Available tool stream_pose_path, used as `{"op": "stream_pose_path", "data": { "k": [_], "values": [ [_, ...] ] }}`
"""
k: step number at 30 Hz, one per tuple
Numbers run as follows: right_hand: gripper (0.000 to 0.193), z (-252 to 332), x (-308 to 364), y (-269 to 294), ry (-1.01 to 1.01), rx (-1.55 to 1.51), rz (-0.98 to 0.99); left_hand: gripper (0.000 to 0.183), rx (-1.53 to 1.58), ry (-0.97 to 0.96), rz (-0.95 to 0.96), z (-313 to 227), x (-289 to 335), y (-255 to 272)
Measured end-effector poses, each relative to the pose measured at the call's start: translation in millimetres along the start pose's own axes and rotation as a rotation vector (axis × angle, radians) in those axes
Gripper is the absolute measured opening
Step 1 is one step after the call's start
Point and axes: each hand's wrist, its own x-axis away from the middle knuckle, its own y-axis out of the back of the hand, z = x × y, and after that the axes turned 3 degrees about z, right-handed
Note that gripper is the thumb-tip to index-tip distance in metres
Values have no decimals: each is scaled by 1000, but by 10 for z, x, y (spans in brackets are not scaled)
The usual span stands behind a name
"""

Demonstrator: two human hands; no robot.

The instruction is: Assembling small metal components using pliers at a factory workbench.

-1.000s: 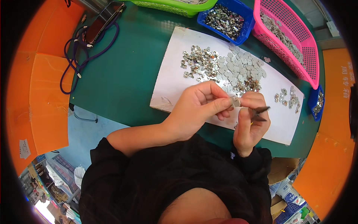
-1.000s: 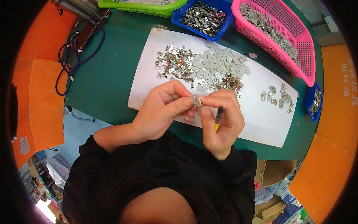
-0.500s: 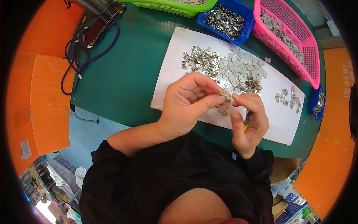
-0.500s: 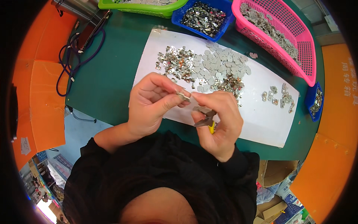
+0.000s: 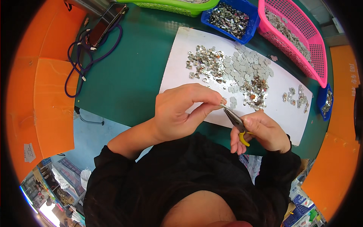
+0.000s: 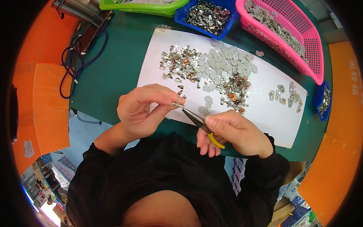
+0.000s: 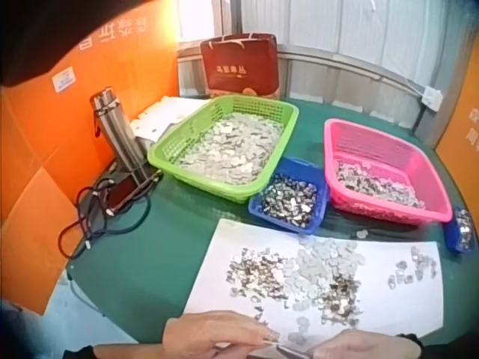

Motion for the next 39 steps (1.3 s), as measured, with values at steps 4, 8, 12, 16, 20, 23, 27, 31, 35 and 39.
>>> {"op": "stream_pose_path", "data": {
  "k": [4, 8, 12, 16, 20, 23, 27, 31, 35, 39],
  "values": [
    [64, 27, -12, -9, -40, 50, -42, 23, -6, -25, -5, -10, -5, 17],
    [62, 33, -15, -3, -50, 75, -45, 24, -84, -99, 24, 16, -3, 41],
    [57, 28, -5, -7, -63, 131, -64, 23, -13, -72, 66, 19, 0, 65],
    [46, 110, 17, -86, -2, 423, -167, 18, 215, 207, -69, -19, 83, -42],
    [29, 44, 14, -162, 139, 751, -360, 15, 215, 256, -62, -17, 100, -32],
    [22, -5, 14, -179, 204, 837, -456, 21, 196, 220, 47, -8, 64, -8],
    [19, -66, -34, -226, 385, 1024, -637, 21, 169, 179, 30, 44, 79, -32],
    [20, -65, -43, -283, 387, 1179, -738, 23, 184, 149, -63, 37, 73, -83],
    [18, -30, 57, -141, 376, 902, -586, 25, 150, 89, -99, 9, -9, -56],
    [11, -103, -14, -148, 436, 751, -664, 27, 170, 87, -96, 5, -10, -70]
  ]
}}
